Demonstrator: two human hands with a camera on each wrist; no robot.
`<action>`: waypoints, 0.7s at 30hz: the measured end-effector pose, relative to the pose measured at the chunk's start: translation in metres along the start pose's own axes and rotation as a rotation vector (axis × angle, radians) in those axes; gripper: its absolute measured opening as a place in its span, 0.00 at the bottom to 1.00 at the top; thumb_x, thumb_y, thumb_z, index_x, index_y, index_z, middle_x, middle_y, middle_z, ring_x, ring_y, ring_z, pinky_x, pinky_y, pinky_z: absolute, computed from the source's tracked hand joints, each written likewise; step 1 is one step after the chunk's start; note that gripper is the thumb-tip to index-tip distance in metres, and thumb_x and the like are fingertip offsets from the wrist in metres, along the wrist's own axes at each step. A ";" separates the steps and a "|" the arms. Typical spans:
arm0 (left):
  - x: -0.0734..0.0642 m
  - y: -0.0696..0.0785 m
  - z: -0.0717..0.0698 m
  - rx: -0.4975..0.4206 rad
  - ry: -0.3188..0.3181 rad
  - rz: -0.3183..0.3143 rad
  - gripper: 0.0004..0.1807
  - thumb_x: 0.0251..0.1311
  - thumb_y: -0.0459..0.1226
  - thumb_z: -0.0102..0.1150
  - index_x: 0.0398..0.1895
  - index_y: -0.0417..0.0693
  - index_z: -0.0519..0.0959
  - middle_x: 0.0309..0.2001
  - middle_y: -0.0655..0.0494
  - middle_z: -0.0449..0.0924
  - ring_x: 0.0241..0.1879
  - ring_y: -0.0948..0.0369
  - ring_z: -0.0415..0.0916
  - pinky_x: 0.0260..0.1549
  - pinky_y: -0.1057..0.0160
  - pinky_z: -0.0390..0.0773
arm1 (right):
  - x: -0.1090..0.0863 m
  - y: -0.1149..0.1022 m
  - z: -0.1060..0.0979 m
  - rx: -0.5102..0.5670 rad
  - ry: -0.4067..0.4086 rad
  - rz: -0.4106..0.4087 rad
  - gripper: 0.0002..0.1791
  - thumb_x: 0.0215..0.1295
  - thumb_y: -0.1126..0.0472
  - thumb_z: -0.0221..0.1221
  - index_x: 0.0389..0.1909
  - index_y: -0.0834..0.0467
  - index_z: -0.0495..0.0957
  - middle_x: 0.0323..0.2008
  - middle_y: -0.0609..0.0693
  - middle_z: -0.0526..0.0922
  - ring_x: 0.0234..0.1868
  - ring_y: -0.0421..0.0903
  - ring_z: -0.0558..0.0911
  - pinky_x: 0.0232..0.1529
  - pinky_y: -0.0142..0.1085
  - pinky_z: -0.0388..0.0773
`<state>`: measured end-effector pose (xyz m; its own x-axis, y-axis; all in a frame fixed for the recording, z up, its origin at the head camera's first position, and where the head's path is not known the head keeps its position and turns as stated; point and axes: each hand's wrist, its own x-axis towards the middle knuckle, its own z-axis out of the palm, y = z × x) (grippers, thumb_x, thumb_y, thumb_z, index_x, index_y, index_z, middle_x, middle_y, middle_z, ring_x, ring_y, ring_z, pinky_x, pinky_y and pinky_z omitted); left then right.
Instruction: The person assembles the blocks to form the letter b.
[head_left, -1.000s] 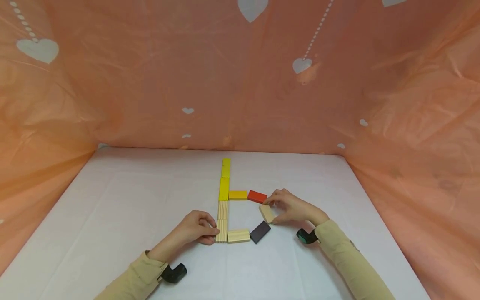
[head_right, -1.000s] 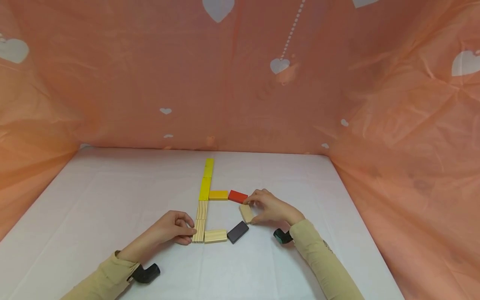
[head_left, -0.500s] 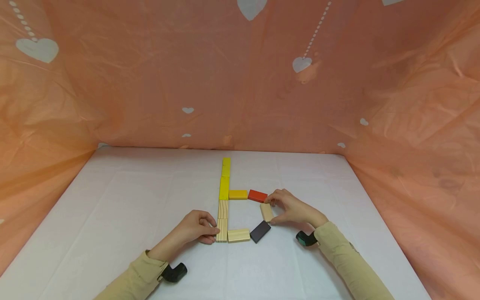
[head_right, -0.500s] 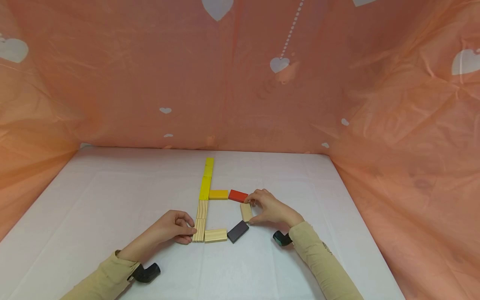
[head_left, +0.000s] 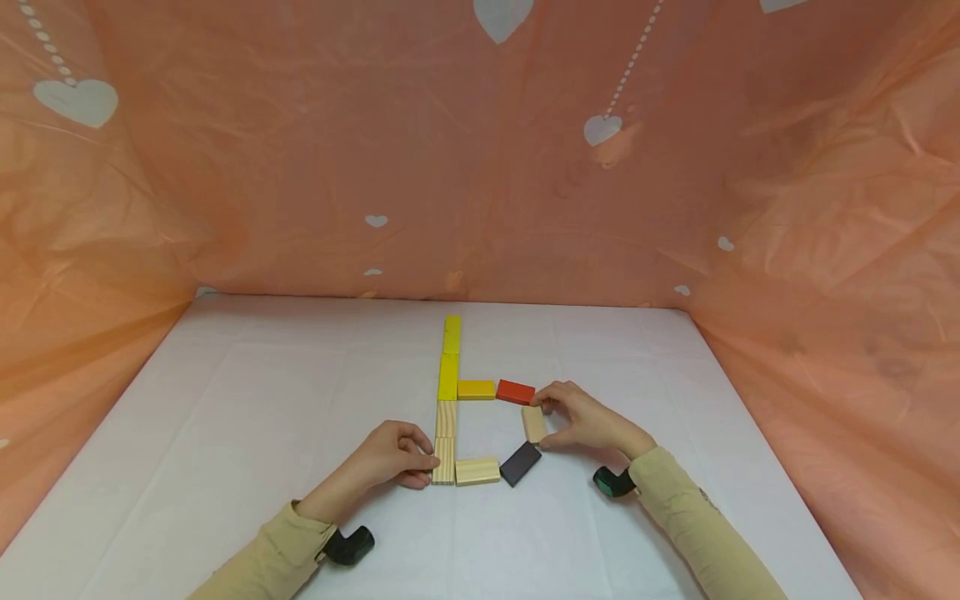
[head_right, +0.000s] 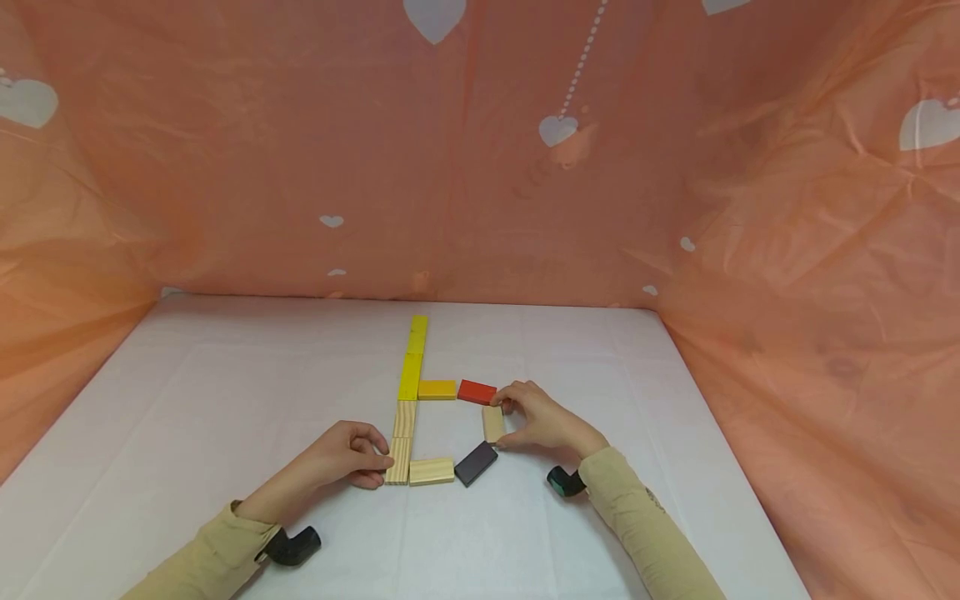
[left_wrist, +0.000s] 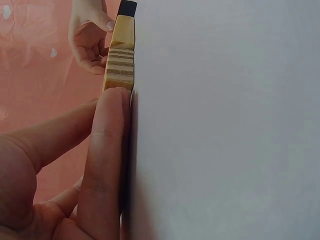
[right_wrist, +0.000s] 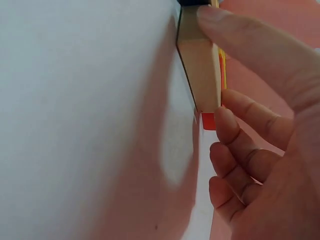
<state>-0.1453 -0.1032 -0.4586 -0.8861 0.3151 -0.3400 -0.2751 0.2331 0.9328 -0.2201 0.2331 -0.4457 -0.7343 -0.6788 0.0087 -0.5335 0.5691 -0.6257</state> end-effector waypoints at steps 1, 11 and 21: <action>0.000 0.000 0.000 0.003 0.002 0.001 0.11 0.54 0.28 0.66 0.37 0.31 0.75 0.22 0.47 0.78 0.21 0.59 0.80 0.24 0.61 0.85 | 0.000 0.001 0.000 0.014 0.003 0.000 0.31 0.48 0.50 0.74 0.51 0.56 0.75 0.40 0.44 0.75 0.45 0.44 0.70 0.49 0.38 0.72; 0.001 0.000 0.001 -0.006 0.000 -0.003 0.11 0.54 0.28 0.66 0.37 0.31 0.74 0.23 0.46 0.78 0.21 0.59 0.80 0.24 0.61 0.85 | -0.009 0.009 -0.009 0.092 0.065 0.011 0.28 0.55 0.52 0.70 0.54 0.56 0.74 0.48 0.47 0.78 0.47 0.46 0.75 0.50 0.44 0.75; -0.002 0.001 -0.002 -0.015 -0.031 0.008 0.14 0.55 0.28 0.66 0.41 0.29 0.73 0.24 0.47 0.80 0.22 0.58 0.81 0.25 0.61 0.85 | -0.025 0.016 -0.024 0.168 0.149 0.003 0.27 0.59 0.57 0.67 0.57 0.62 0.72 0.50 0.55 0.78 0.50 0.52 0.74 0.53 0.47 0.73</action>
